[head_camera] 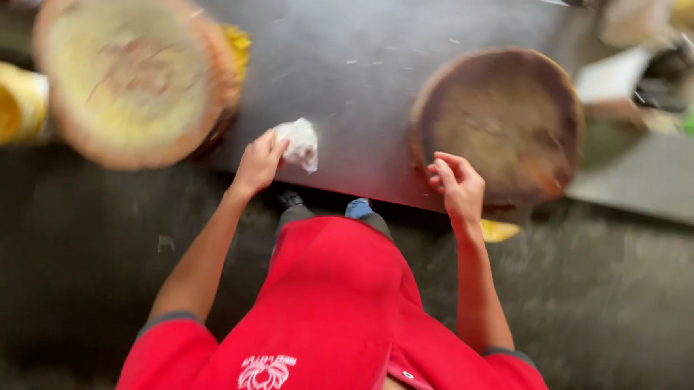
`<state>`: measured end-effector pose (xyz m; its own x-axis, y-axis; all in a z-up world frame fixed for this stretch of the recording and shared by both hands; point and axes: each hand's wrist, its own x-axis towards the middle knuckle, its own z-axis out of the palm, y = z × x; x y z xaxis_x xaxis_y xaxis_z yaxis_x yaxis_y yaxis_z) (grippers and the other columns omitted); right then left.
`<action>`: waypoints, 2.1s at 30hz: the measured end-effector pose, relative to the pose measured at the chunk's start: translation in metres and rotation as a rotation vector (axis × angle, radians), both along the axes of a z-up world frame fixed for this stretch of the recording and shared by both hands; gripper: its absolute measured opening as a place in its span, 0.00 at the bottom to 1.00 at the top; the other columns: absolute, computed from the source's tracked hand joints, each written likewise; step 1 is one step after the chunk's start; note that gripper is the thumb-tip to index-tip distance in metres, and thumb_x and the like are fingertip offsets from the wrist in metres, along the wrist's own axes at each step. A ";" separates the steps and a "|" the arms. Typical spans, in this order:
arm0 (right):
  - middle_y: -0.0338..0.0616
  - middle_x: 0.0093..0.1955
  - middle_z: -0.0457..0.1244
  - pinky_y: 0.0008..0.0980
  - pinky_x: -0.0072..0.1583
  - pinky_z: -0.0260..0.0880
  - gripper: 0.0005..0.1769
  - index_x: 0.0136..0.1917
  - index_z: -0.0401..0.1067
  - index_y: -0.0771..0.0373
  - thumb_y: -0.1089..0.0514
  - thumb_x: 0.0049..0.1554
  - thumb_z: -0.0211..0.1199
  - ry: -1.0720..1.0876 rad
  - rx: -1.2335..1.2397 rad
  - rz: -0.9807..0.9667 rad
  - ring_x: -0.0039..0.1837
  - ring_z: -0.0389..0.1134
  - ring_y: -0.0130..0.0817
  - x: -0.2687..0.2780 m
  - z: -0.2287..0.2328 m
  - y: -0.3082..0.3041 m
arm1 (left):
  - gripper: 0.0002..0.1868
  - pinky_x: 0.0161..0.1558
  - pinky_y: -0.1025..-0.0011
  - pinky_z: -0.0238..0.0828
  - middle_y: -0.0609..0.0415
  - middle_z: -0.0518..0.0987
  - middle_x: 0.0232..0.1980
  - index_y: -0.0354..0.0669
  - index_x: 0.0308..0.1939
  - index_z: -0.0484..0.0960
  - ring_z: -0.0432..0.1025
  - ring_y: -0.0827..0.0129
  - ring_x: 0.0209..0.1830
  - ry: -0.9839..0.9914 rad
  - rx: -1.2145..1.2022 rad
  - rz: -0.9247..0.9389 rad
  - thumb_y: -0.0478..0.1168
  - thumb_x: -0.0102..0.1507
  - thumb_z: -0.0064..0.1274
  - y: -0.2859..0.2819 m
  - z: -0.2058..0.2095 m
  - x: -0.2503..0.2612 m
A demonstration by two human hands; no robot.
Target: The person retrieves a frozen meat package from a chest freezer, places it on a cutting board, and uses a cleaver to break it apart. They then place the meat on a plate, put it in a microwave, and later move a bucket of utensils.
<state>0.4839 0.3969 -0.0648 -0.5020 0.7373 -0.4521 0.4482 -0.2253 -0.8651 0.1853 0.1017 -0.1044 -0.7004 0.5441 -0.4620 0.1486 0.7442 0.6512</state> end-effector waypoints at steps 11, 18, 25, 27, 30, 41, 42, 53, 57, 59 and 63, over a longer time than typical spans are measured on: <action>0.42 0.43 0.72 0.21 0.42 0.67 0.13 0.57 0.77 0.57 0.52 0.62 0.61 -0.073 0.035 0.532 0.39 0.71 0.24 -0.118 0.008 -0.121 | 0.09 0.21 0.78 0.70 0.53 0.81 0.36 0.48 0.37 0.71 0.80 0.71 0.19 0.063 0.617 0.710 0.46 0.69 0.42 -0.108 -0.053 -0.116; 0.42 0.42 0.72 0.21 0.43 0.68 0.14 0.55 0.78 0.61 0.51 0.61 0.63 -0.071 0.028 0.852 0.38 0.69 0.23 -0.183 0.008 -0.270 | 0.40 0.44 0.73 0.72 0.62 0.76 0.38 0.40 0.77 0.56 0.76 0.73 0.31 -0.008 0.560 0.735 0.59 0.68 0.42 -0.189 0.016 -0.054; 0.48 0.45 0.73 0.38 0.47 0.73 0.18 0.58 0.79 0.57 0.47 0.60 0.70 -0.198 0.097 1.244 0.45 0.76 0.40 -0.205 -0.077 -0.383 | 0.29 0.51 0.63 0.81 0.43 0.77 0.61 0.44 0.74 0.65 0.82 0.61 0.47 -0.087 0.580 1.108 0.54 0.73 0.47 -0.340 -0.068 0.073; 0.51 0.48 0.73 0.51 0.51 0.73 0.20 0.58 0.79 0.56 0.42 0.60 0.68 -0.312 0.251 1.407 0.48 0.75 0.52 -0.215 -0.110 -0.399 | 0.27 0.49 0.64 0.82 0.44 0.77 0.58 0.46 0.72 0.65 0.81 0.61 0.45 -0.194 0.450 1.254 0.52 0.73 0.47 -0.369 -0.110 0.116; 0.46 0.52 0.73 0.51 0.61 0.71 0.18 0.58 0.80 0.43 0.38 0.59 0.64 -0.589 0.392 1.573 0.57 0.72 0.57 -0.232 -0.197 -0.398 | 0.29 0.48 0.64 0.81 0.39 0.77 0.59 0.40 0.73 0.63 0.81 0.61 0.44 -0.289 0.399 1.359 0.51 0.73 0.45 -0.395 -0.152 0.173; 0.49 0.50 0.72 0.53 0.58 0.73 0.21 0.55 0.79 0.39 0.31 0.58 0.57 -0.895 0.906 1.558 0.57 0.73 0.57 -0.366 -0.530 -0.315 | 0.34 0.58 0.50 0.75 0.33 0.72 0.65 0.36 0.76 0.58 0.78 0.49 0.53 -0.350 0.432 1.612 0.55 0.74 0.43 -0.399 -0.276 0.213; 0.56 0.51 0.71 0.56 0.58 0.72 0.25 0.57 0.80 0.47 0.31 0.60 0.55 -0.850 0.941 1.525 0.58 0.72 0.61 -0.382 -0.559 -0.306 | 0.34 0.60 0.50 0.74 0.32 0.71 0.65 0.36 0.76 0.57 0.78 0.48 0.54 -0.350 0.451 1.631 0.54 0.74 0.43 -0.396 -0.292 0.216; 0.64 0.47 0.70 0.64 0.47 0.64 0.18 0.44 0.77 0.62 0.54 0.47 0.51 -0.404 0.925 0.975 0.50 0.68 0.73 -0.555 -0.629 -0.297 | 0.31 0.51 0.66 0.77 0.45 0.80 0.57 0.37 0.72 0.64 0.80 0.58 0.45 -0.366 0.490 1.802 0.49 0.68 0.44 -0.346 -0.381 0.212; 0.58 0.43 0.67 0.57 0.44 0.61 0.16 0.42 0.75 0.60 0.50 0.49 0.51 -0.293 0.687 0.957 0.46 0.65 0.65 -0.590 -0.636 -0.368 | 0.26 0.48 0.69 0.76 0.50 0.82 0.52 0.37 0.70 0.67 0.78 0.66 0.41 -0.258 0.484 1.783 0.45 0.70 0.42 -0.354 -0.373 0.177; 0.56 0.41 0.66 0.54 0.43 0.59 0.16 0.40 0.73 0.59 0.47 0.50 0.50 -0.246 0.564 0.926 0.44 0.63 0.60 -0.600 -0.640 -0.372 | 0.25 0.49 0.68 0.77 0.49 0.82 0.51 0.35 0.69 0.68 0.78 0.65 0.40 -0.191 0.508 1.800 0.42 0.70 0.42 -0.360 -0.378 0.166; 0.50 0.37 0.63 0.47 0.39 0.56 0.17 0.37 0.70 0.56 0.43 0.52 0.50 -0.164 0.293 0.892 0.40 0.60 0.52 -0.599 -0.640 -0.399 | 0.19 0.47 0.67 0.81 0.41 0.81 0.51 0.34 0.65 0.71 0.77 0.63 0.43 -0.040 0.590 1.783 0.35 0.70 0.43 -0.368 -0.391 0.163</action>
<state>-0.1151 -0.0022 -0.7049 -0.8810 0.2083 -0.4248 0.4709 0.4740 -0.7440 0.3484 -0.2663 -0.4952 -0.5451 -0.6413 -0.5399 -0.4661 -0.3035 0.8310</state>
